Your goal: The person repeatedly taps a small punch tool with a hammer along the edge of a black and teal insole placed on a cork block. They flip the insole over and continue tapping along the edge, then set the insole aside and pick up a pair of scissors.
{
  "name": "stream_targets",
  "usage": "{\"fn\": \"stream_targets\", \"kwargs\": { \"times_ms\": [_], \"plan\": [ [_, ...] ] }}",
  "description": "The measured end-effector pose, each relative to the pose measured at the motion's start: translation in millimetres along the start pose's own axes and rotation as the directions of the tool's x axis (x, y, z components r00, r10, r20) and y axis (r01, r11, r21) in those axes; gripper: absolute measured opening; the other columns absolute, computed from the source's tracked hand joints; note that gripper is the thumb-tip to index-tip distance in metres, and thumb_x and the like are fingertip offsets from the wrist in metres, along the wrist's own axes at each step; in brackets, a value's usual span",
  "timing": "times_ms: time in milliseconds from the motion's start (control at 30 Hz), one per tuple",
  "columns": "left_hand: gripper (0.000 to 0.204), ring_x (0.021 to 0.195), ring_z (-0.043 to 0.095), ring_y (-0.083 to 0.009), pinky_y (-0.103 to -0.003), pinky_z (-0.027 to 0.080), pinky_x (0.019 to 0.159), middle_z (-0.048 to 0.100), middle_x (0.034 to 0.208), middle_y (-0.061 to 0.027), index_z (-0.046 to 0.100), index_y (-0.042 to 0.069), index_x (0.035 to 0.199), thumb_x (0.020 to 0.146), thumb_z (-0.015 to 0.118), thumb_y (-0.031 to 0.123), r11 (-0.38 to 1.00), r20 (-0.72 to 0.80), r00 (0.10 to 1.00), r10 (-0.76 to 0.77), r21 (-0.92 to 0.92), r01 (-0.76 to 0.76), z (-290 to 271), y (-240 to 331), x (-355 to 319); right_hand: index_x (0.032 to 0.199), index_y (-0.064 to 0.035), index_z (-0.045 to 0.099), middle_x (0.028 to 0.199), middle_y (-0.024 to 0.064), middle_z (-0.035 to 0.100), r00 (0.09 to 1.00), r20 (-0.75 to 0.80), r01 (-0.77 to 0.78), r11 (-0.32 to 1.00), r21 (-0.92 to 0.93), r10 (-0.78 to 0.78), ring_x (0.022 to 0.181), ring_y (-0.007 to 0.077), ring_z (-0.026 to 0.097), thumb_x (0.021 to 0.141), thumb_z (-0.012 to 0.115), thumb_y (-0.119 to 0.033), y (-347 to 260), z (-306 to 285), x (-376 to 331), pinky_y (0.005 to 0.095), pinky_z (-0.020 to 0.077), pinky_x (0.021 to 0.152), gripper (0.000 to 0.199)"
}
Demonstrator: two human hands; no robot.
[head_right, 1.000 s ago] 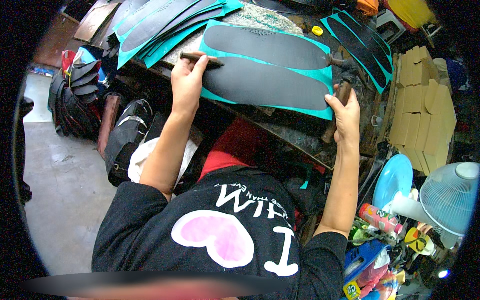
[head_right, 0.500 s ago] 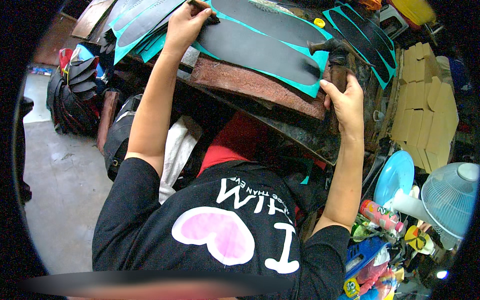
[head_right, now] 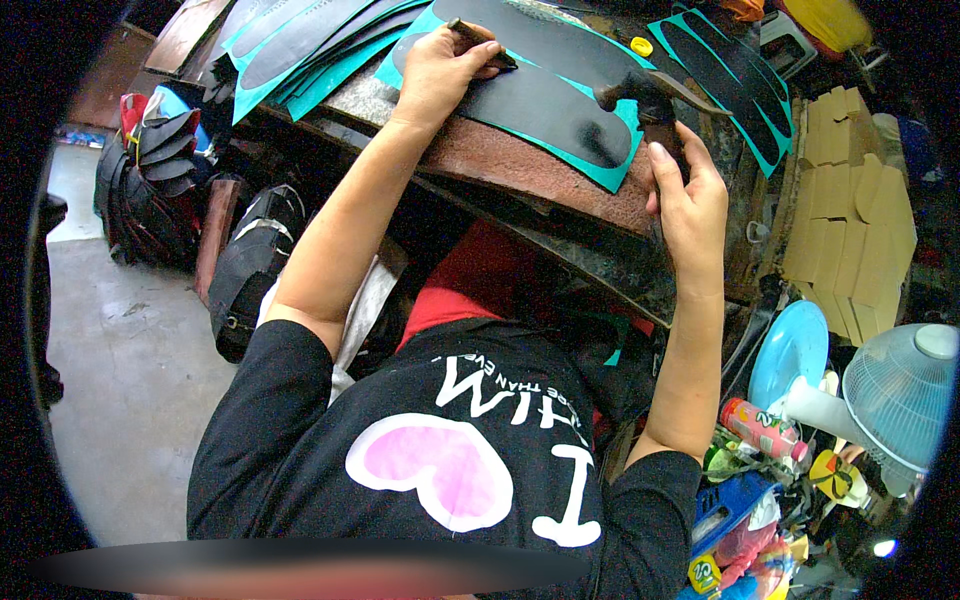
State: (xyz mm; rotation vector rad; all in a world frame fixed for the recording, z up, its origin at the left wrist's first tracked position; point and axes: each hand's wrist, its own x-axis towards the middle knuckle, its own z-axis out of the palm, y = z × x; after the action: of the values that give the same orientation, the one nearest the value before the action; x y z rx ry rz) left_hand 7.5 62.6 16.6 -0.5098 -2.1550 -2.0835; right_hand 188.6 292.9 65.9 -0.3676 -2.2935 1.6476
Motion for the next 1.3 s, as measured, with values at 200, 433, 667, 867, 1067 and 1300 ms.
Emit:
{"fn": "stream_targets", "kwargs": {
  "times_ms": [200, 433, 667, 867, 1067, 1300],
  "plan": [
    [0.011, 0.069, 0.067, -0.0085, -0.024, 0.054, 0.06, 0.071, 0.078, -0.0068, 0.068, -0.001, 0.092, 0.086, 0.07, 0.007, 0.994, 0.011, 0.996, -0.093, -0.051, 0.093, 1, 4, 4, 0.129, 0.0019, 0.057, 0.082, 0.0033, 0.064, 0.999, 0.011, 0.046, 0.993, -0.108, -0.045, 0.059, 0.0062, 0.054, 0.093, 0.068, -0.024, -21, 18, 12, 0.0221, 0.0435, 0.053, 0.046],
    [0.023, 0.079, 0.066, -0.0383, -0.041, 0.054, 0.07, 0.067, 0.083, -0.0221, 0.064, 0.003, 0.098, 0.087, 0.069, 0.022, 0.654, 0.134, 0.893, 0.43, 0.636, -0.41, 20, 16, -3, 0.126, 0.0001, 0.059, 0.088, 0.0078, 0.071, 0.694, -0.204, 0.665, 0.724, -0.184, -0.69, 0.072, 0.0139, 0.063, 0.091, 0.069, -0.017, -80, 26, 11, 0.0295, 0.0507, 0.064, 0.04],
    [0.015, 0.076, 0.071, -0.0306, -0.037, 0.057, 0.066, 0.069, 0.081, -0.0197, 0.062, 0.001, 0.097, 0.09, 0.064, 0.013, 0.739, -0.027, 0.907, 0.42, 0.591, -0.325, 24, 7, -4, 0.126, -0.0074, 0.061, 0.107, 0.0222, 0.068, 0.887, -0.011, 0.341, 0.672, -0.657, -0.461, 0.096, 0.0393, 0.066, 0.094, 0.063, -0.033, -24, 23, 12, 0.0389, 0.0525, 0.081, 0.041],
    [0.012, 0.066, 0.071, -0.0176, -0.03, 0.057, 0.064, 0.071, 0.078, -0.0115, 0.066, 0.001, 0.092, 0.086, 0.069, 0.012, 0.985, -0.027, 0.993, 0.113, 0.133, -0.108, 18, -4, 5, 0.123, -0.0003, 0.061, 0.108, 0.0206, 0.069, 0.896, -0.091, 0.346, 0.811, -0.472, -0.435, 0.095, 0.0284, 0.069, 0.093, 0.066, -0.029, -21, 1, 8, 0.0346, 0.052, 0.082, 0.042],
    [0.015, 0.069, 0.069, -0.0339, -0.041, 0.055, 0.064, 0.068, 0.076, -0.0195, 0.064, 0.004, 0.093, 0.085, 0.069, 0.015, 0.718, 0.154, 0.858, 0.49, 0.486, -0.498, 26, 8, 1, 0.123, -0.0025, 0.062, 0.1, 0.0178, 0.071, 0.755, -0.188, 0.562, 0.768, -0.307, -0.628, 0.088, 0.0198, 0.069, 0.089, 0.072, -0.016, -72, 13, -6, 0.0318, 0.053, 0.078, 0.038],
    [0.013, 0.068, 0.071, -0.0251, -0.035, 0.057, 0.061, 0.069, 0.074, -0.0163, 0.062, 0.0, 0.094, 0.088, 0.066, 0.011, 0.925, -0.043, 0.961, 0.274, 0.286, -0.251, 37, 7, -4, 0.122, -0.0051, 0.063, 0.108, 0.0204, 0.068, 0.856, 0.016, 0.412, 0.662, -0.626, -0.517, 0.098, 0.0365, 0.067, 0.092, 0.065, -0.033, -24, 17, 9, 0.0391, 0.0529, 0.08, 0.041]
  ]
}}
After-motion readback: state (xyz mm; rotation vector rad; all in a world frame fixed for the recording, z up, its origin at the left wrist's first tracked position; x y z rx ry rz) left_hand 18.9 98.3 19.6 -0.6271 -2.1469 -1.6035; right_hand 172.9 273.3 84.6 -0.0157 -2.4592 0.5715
